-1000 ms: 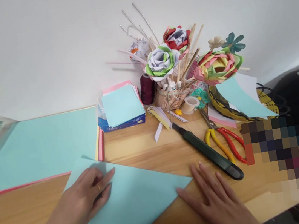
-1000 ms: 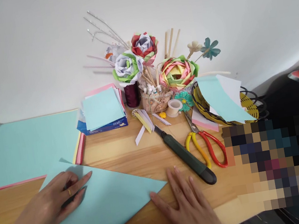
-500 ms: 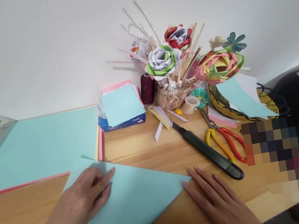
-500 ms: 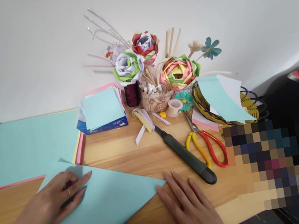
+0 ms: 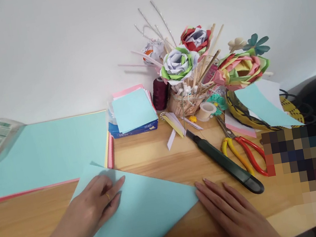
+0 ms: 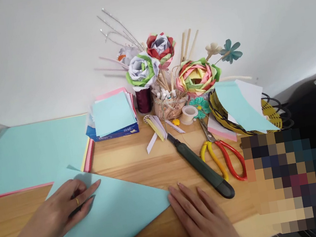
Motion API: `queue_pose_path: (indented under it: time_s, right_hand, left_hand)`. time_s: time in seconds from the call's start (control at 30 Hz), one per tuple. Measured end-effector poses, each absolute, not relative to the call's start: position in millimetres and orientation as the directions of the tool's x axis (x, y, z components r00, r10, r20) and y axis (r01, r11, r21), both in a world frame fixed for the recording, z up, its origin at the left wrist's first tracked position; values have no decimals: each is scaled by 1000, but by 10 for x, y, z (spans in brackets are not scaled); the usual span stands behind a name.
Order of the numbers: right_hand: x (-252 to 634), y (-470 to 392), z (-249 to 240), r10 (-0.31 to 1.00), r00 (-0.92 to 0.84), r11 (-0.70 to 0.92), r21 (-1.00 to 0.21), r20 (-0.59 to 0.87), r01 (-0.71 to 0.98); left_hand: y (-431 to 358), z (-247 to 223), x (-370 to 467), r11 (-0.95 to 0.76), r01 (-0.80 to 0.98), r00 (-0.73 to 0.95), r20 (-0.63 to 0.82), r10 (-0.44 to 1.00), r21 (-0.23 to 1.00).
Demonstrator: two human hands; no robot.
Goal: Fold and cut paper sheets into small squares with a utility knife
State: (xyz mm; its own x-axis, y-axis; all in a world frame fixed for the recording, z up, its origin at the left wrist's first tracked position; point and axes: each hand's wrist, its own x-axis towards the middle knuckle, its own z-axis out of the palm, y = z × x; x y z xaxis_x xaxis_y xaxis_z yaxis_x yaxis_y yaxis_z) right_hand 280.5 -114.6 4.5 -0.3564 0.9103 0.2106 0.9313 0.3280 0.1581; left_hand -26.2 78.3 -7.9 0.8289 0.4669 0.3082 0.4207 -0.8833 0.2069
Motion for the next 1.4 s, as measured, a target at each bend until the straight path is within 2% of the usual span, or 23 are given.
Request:
queue_pose_path:
  time_s: [0.2,0.53,0.73,0.87,0.97,1.13,1.2,1.3,1.4]
  right_hand:
    - [2794,-1166,24,912,-369,328,221,181,919]
    - [2781,-1167,51,918,-363,329,209,156,921]
    - [2736,-1215,34,952,-244,195,250,185,949]
    - [2724,-1242,19,956,-227,179,246,186,953]
    - [2739,-1272,-5,961,-198,160,191,195,968]
    - [2782,-1346,-78,952,16,3,-64,305,998]
    - [2790,-1358,-78,939,78,-36,-131,335,991]
    - [2761,-1317,1,913,16,29,-105,408,994]
    - [2654,-1180,154,885,-190,212,-5,424,977]
  left_hand:
    - [784,-45,-223,-886,415,823,330,463,207]
    - [787,-121,-282,-872,440,813,319,488,213]
    - [785,-115,-287,-874,430,811,328,485,229]
    - [792,-107,-290,-875,429,817,317,483,226]
    - [799,-109,-298,-896,401,848,292,443,193]
    - [797,-121,-299,-899,397,854,286,436,186]
    - [801,-125,-303,-899,394,854,285,435,192]
    - [821,-123,-313,-897,392,853,286,437,203]
    - [830,-104,-302,-904,369,860,290,420,216]
